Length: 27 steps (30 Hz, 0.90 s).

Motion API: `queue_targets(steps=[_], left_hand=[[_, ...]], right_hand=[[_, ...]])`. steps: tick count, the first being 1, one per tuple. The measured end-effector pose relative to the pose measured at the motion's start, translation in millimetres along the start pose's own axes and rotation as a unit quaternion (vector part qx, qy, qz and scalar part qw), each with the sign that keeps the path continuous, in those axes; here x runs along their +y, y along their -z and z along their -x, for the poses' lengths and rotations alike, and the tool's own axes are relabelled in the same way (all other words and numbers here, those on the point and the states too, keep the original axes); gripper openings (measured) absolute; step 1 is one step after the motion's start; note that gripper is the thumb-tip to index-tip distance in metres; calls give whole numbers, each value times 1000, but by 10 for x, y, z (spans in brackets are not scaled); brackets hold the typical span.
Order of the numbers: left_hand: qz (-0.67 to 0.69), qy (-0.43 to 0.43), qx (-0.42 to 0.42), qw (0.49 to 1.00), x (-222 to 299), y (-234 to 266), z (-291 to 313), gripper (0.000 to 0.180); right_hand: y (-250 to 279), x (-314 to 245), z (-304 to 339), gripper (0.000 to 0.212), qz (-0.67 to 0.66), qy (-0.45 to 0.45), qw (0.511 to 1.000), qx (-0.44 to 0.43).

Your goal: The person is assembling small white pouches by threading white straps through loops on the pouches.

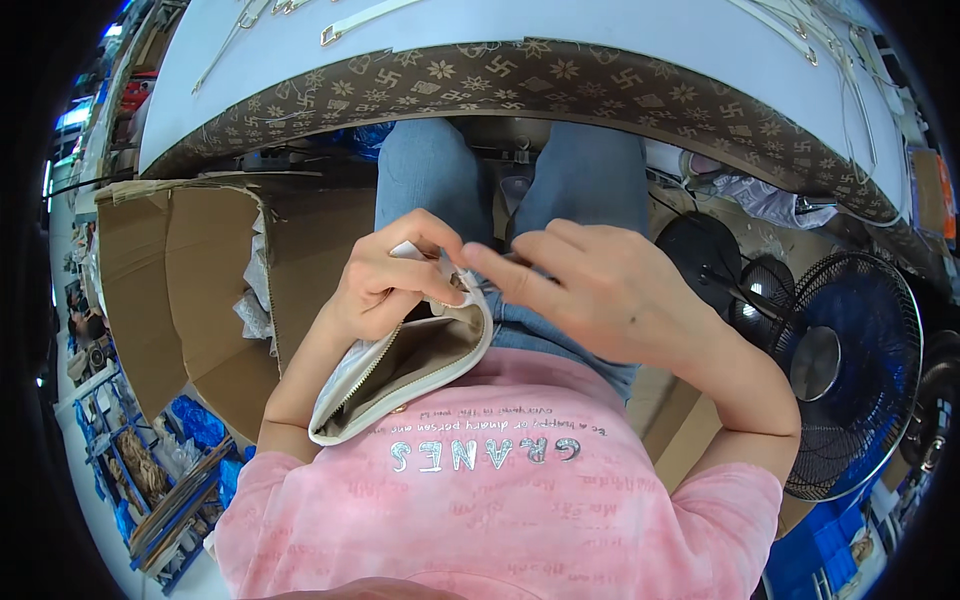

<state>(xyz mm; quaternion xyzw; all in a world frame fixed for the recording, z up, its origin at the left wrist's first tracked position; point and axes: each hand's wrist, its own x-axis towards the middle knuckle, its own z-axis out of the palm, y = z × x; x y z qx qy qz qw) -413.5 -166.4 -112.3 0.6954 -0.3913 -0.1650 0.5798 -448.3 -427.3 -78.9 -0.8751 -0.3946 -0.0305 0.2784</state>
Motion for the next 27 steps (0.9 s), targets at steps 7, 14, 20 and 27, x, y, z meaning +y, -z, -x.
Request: queue_targets(steps=[7, 14, 20, 27], left_hand=[[-4, 8, -7, 1000, 32, 7, -30, 30], [11, -2, 15, 1000, -6, -23, -27, 24], [-4, 6, 19, 1000, -1, 7, -5, 24], [-31, 45, 25, 998, 95, 85, 35, 17]], right_hand=[[101, -70, -53, 42, 136, 69, 986, -67], [160, -86, -168, 44, 158, 99, 975, -124], [125, 119, -203, 38, 9, 82, 987, -138], [-246, -79, -104, 27, -395, -340, 851, -59]])
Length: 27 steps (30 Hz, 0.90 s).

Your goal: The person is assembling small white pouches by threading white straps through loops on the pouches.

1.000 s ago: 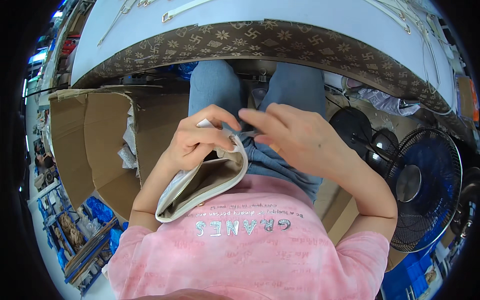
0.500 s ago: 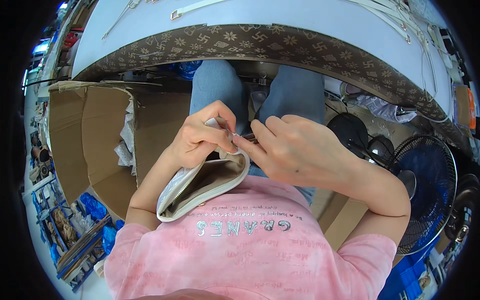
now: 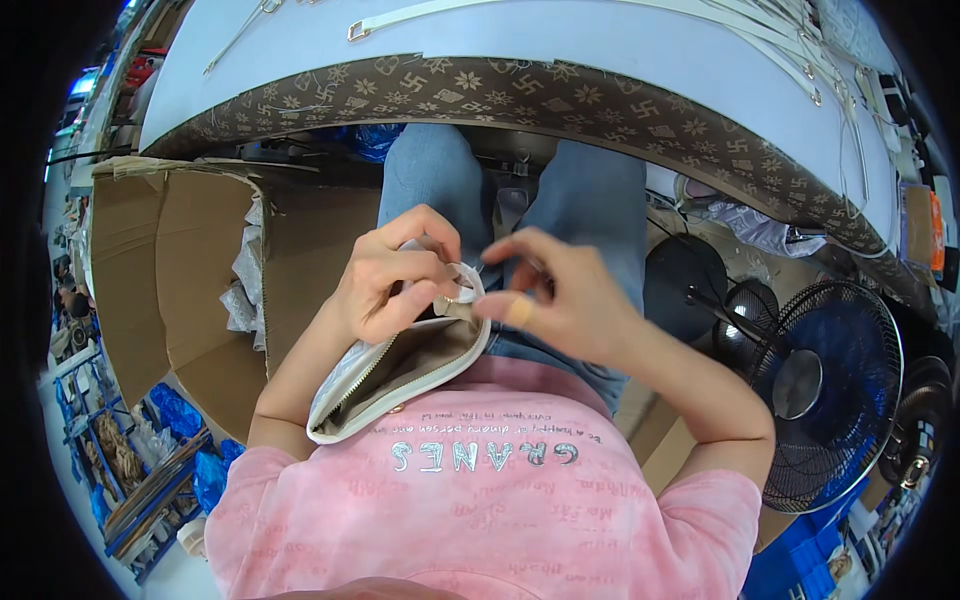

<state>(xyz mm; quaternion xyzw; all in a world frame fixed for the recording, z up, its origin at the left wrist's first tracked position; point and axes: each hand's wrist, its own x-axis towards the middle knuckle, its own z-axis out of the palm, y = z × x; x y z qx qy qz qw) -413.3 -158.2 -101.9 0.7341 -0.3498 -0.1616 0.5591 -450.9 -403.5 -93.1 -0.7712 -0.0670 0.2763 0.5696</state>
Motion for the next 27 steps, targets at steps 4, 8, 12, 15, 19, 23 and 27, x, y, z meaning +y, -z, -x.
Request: queue_targets(steps=[4, 8, 12, 15, 19, 23, 27], left_hand=[[-93, -16, 5, 996, 75, 40, -54, 7], [-219, -61, -2, 974, 168, 52, -75, 14], [-246, -64, -5, 967, 231, 35, -74, 16], [-244, -54, -12, 968, 249, 69, -98, 16], [-176, -12, -87, 981, 237, 120, -138, 17], [-209, -49, -85, 973, 213, 62, -137, 18], [-205, -81, -19, 975, 197, 6, -49, 20]], right_hand=[[-277, 138, 23, 24, -135, -35, 990, -9], [-337, 249, 57, 17, -214, -10, 977, -12], [-262, 204, 50, 13, -165, 26, 985, -43], [-214, 210, 15, 11, -109, 75, 989, -65], [-199, 246, 17, 11, -114, 70, 988, -78], [-254, 335, 0, 12, -207, 50, 975, -65], [-319, 436, 3, 15, -267, 25, 962, -51]])
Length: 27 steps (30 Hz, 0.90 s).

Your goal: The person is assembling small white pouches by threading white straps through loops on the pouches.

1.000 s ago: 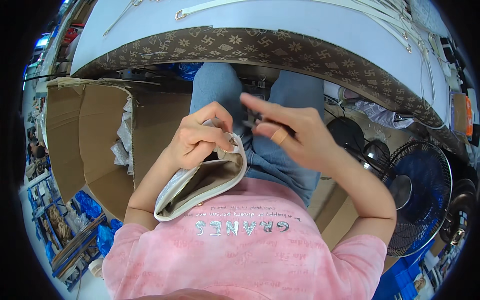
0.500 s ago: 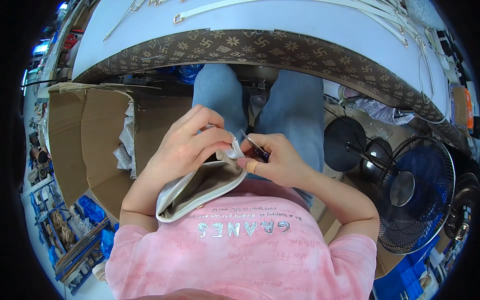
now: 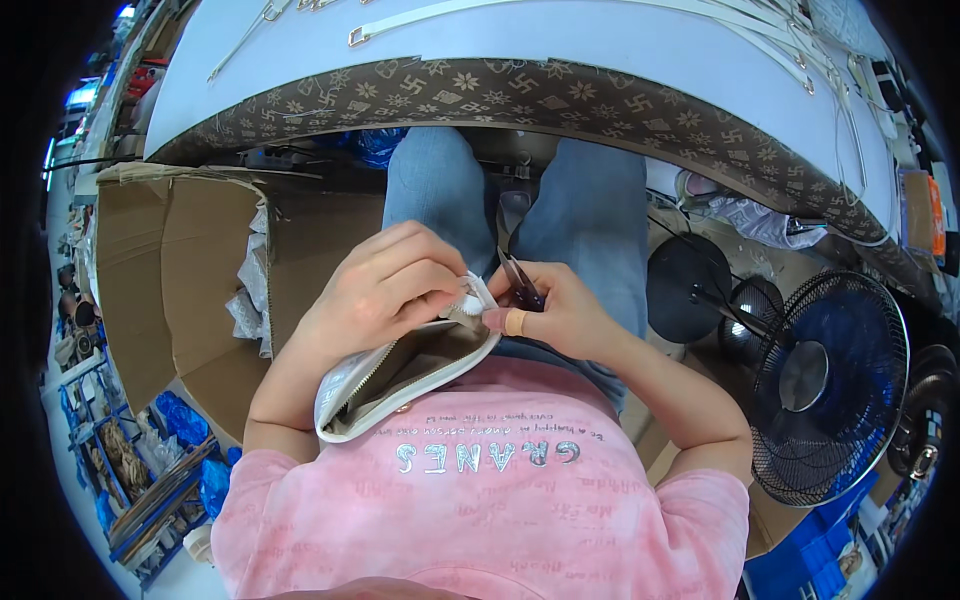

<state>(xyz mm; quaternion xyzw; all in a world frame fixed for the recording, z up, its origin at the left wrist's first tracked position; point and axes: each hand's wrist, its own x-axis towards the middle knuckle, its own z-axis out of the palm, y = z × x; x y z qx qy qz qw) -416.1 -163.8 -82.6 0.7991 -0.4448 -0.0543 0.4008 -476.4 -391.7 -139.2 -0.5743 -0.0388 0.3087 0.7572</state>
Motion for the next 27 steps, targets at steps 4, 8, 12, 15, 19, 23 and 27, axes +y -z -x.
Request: queue_targets(steps=[4, 8, 12, 15, 19, 23, 27], left_hand=[[-46, -56, 22, 997, 20, 30, 16, 20], [-38, -10, 3, 999, 62, 35, 29, 20], [-80, 29, 7, 996, 143, 11, 2, 16], [-96, 51, -5, 994, 183, 27, -31, 15], [-31, 101, -61, 993, 118, 72, -85, 18], [19, 52, -103, 993, 79, 65, -122, 13], [19, 68, -91, 993, 71, 78, -71, 13]], right_hand=[[-23, -67, 17, 18, -37, -50, 998, 3], [-52, -65, 28, 20, -60, -63, 996, 7], [-55, 7, 32, 18, -46, -31, 998, 16], [-50, -11, 38, 16, -20, -8, 1000, 13], [-27, -62, 56, 13, 25, 11, 1000, -9], [12, -84, 79, 12, 58, 20, 998, -26], [42, -157, 66, 12, 86, 6, 996, -29]])
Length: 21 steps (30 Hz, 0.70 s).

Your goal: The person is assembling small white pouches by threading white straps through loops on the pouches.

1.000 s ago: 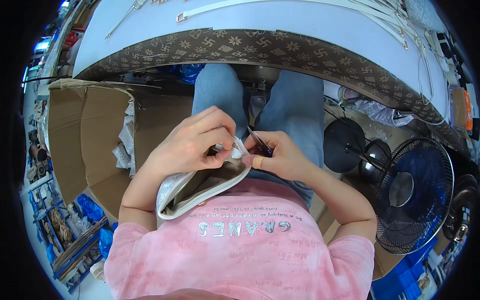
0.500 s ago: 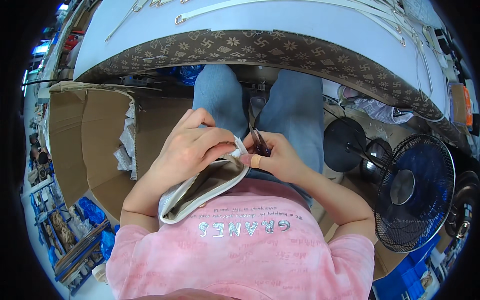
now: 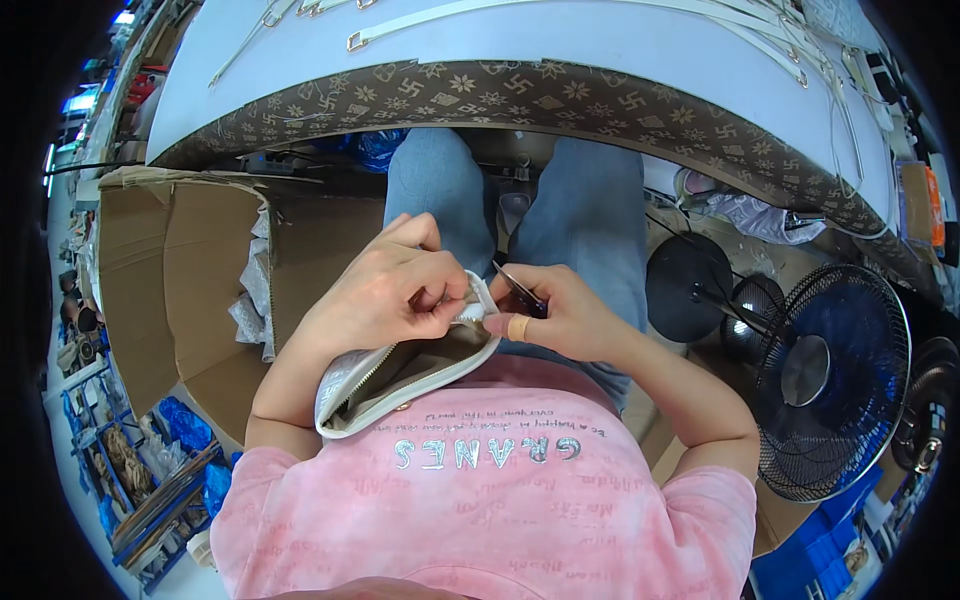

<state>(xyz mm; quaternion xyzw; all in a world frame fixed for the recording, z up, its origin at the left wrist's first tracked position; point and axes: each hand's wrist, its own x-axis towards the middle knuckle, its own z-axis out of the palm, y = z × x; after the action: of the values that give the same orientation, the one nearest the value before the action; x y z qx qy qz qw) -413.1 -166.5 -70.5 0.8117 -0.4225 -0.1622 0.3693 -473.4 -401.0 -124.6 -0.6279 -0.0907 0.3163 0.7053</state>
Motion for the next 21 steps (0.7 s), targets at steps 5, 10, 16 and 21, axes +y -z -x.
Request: queue_targets(steps=[5, 10, 16, 21], left_hand=[[11, -12, 70, 997, 11, -84, 54, 13], [-73, -8, 76, 994, 89, -51, 44, 14], [-53, -11, 83, 995, 81, -62, 51, 14], [40, 10, -19, 999, -21, -19, -9, 13]], right_hand=[[60, -134, -49, 15, 88, 12, 996, -18], [74, -122, -54, 17, 111, 29, 993, -39], [89, -88, -68, 18, 140, 71, 986, -57], [111, -48, -53, 13, 152, 92, 981, -80]])
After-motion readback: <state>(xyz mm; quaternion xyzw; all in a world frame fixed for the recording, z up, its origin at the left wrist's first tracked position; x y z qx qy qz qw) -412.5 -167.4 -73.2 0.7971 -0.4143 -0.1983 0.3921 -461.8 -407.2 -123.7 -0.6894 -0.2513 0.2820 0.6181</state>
